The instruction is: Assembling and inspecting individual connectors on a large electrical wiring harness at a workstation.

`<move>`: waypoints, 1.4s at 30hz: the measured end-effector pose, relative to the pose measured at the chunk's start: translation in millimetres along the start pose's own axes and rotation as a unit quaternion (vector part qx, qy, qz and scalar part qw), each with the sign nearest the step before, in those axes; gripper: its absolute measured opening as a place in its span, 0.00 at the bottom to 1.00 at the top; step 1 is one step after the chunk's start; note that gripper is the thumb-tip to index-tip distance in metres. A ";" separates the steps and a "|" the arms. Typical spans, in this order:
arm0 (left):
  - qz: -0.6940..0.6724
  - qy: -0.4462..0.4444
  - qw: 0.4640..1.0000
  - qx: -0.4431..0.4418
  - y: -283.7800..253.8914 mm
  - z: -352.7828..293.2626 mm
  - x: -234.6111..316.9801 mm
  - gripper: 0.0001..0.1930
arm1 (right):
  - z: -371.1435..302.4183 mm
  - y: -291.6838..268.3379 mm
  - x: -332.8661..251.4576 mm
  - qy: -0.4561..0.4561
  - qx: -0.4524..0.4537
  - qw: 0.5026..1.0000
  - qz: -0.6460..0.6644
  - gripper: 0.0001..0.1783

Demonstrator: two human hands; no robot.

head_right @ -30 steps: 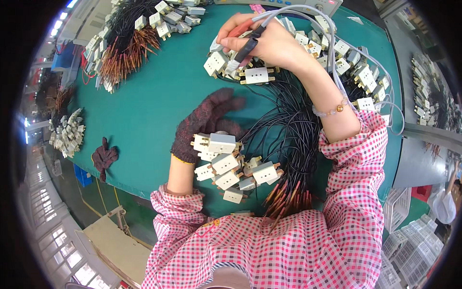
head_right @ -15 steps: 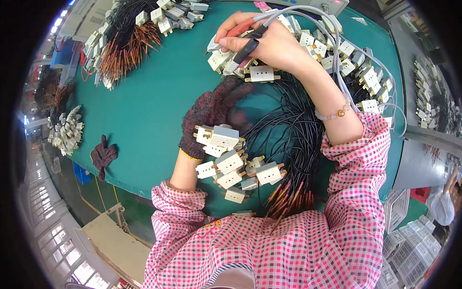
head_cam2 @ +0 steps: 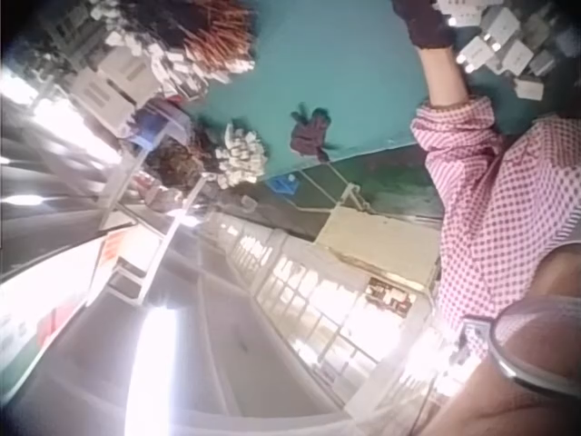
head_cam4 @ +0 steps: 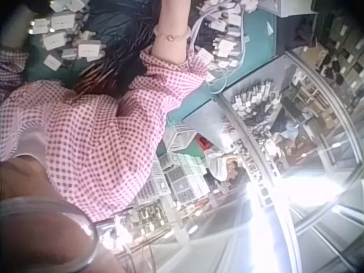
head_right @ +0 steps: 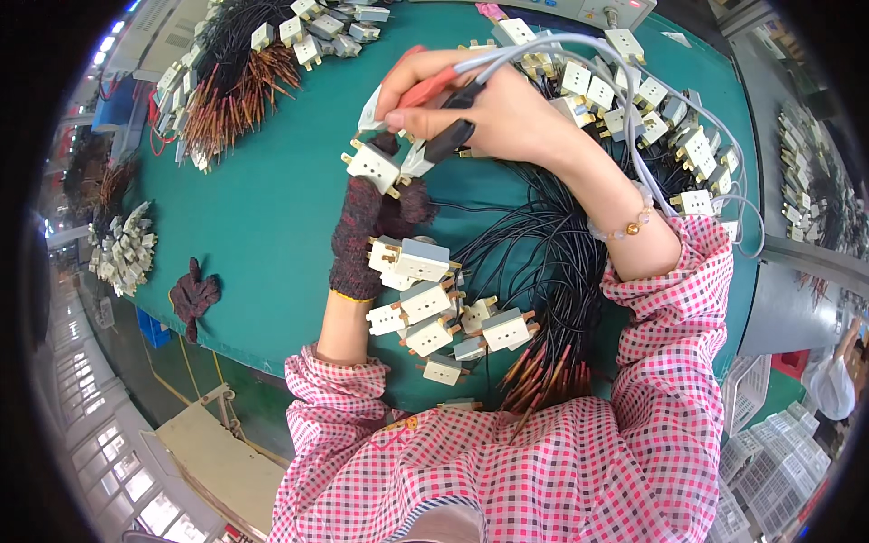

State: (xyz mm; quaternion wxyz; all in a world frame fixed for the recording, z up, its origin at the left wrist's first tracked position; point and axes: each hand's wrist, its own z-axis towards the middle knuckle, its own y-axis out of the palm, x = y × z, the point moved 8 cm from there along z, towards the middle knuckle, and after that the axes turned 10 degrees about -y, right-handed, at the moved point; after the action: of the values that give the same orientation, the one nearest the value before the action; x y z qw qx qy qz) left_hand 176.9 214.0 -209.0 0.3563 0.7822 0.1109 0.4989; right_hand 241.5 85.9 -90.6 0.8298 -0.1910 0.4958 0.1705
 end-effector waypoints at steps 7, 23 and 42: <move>0.125 0.005 0.991 0.047 -30.5 0.5 -10.2 0.33 | -1.0 12.4 -6.0 -0.031 -0.061 0.997 -0.024 0.06; 0.049 -0.028 0.996 0.073 -37.7 1.7 -23.7 0.30 | -1.5 14.7 -2.0 -0.031 -0.095 0.995 -0.017 0.06; 0.278 0.016 0.959 0.047 -57.1 19.4 -20.9 0.36 | -4.2 24.5 3.5 0.057 -0.030 0.996 0.069 0.05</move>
State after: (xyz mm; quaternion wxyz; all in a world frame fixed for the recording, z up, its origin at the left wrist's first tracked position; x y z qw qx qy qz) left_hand 193.9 235.5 -266.7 0.1651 0.7898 -0.0816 0.5851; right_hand 228.3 105.4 -99.2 0.7803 -0.1906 0.5492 0.2307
